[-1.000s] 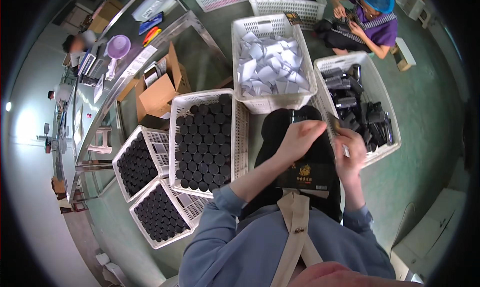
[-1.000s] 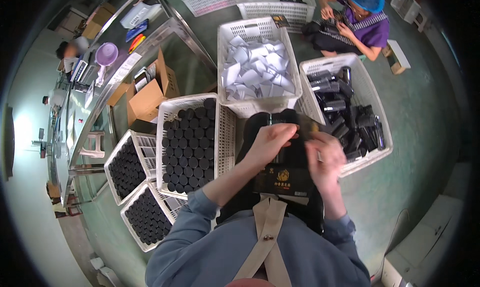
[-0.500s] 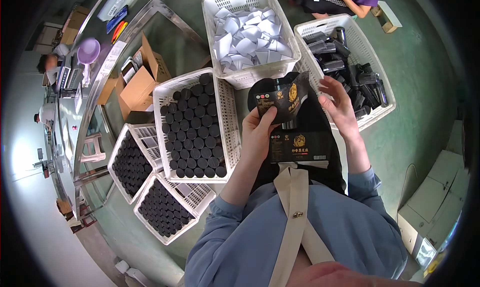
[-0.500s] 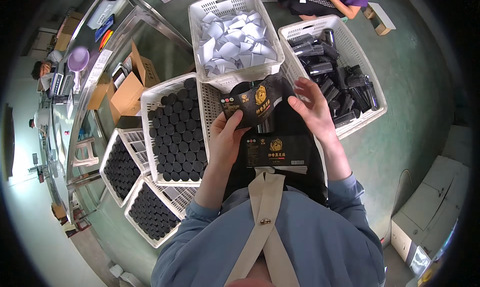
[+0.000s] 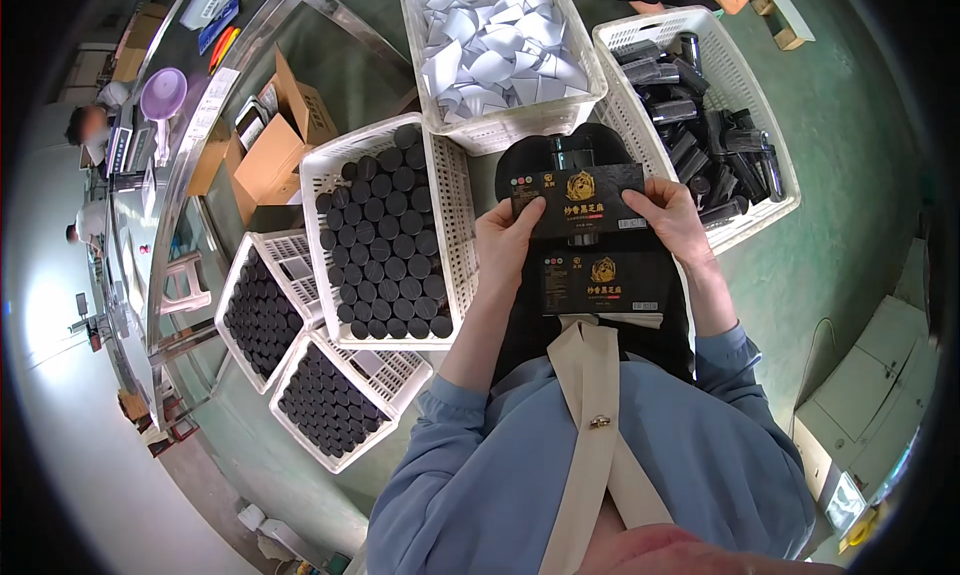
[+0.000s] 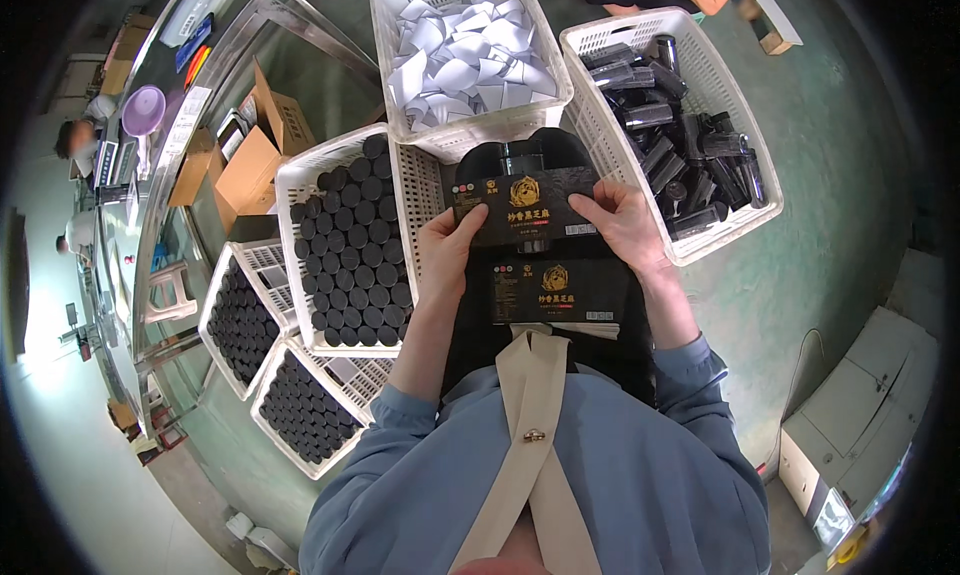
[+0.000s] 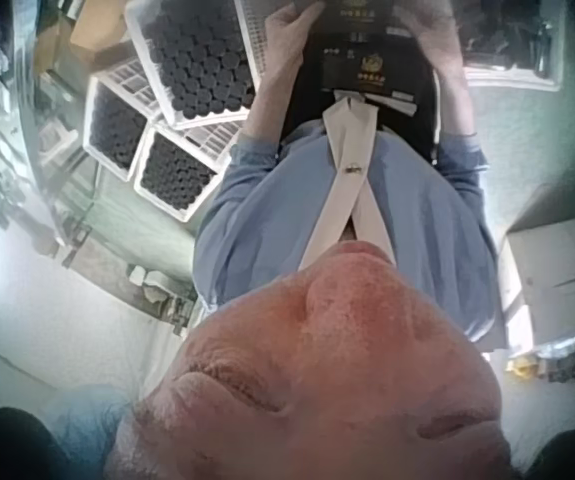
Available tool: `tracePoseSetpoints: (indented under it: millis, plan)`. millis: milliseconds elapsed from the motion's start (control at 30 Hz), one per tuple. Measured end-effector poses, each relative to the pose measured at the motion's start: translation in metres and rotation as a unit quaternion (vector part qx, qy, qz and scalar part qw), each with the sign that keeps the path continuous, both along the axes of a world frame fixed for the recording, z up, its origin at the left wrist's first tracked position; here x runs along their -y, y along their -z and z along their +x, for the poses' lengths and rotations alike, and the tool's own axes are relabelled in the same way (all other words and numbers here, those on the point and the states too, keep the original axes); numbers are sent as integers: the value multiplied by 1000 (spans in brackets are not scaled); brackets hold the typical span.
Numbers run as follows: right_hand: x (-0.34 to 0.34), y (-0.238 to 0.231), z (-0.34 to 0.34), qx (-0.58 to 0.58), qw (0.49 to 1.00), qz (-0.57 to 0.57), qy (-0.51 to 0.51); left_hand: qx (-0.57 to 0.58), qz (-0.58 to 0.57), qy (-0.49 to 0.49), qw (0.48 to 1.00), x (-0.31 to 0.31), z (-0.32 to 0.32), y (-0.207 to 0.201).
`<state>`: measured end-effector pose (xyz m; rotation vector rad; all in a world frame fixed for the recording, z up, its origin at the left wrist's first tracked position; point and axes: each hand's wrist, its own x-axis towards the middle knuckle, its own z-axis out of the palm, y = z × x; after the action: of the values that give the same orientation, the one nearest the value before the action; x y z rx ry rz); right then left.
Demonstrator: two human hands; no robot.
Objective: The person repeatedly picks up black cylindrical containers and white paper wrappers from nearby baskets. They place the containers on their lap, wrap them in the paper, and then place the wrapped items into a basket. The process is repeated continuously.
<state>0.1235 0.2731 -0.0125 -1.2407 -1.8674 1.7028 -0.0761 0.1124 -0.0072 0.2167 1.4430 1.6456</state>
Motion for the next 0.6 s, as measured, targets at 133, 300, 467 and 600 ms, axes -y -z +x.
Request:
tracePoseSetpoints:
  millis: [133,300,467,600]
  plan:
    - [3,6,1,29,999,19,24,-9,-25,21,999,-6,-4,12]
    - [2,9,0,14,999,7,38,-8,-30,20,999,-9,-2,13]
    - [0,5,-2,13,999,-11,50,-8,-31,16,999,-9,-1,17]
    - [-3,12,0,16,999,-9,47,-15,-29,12,999,-11,1,16]
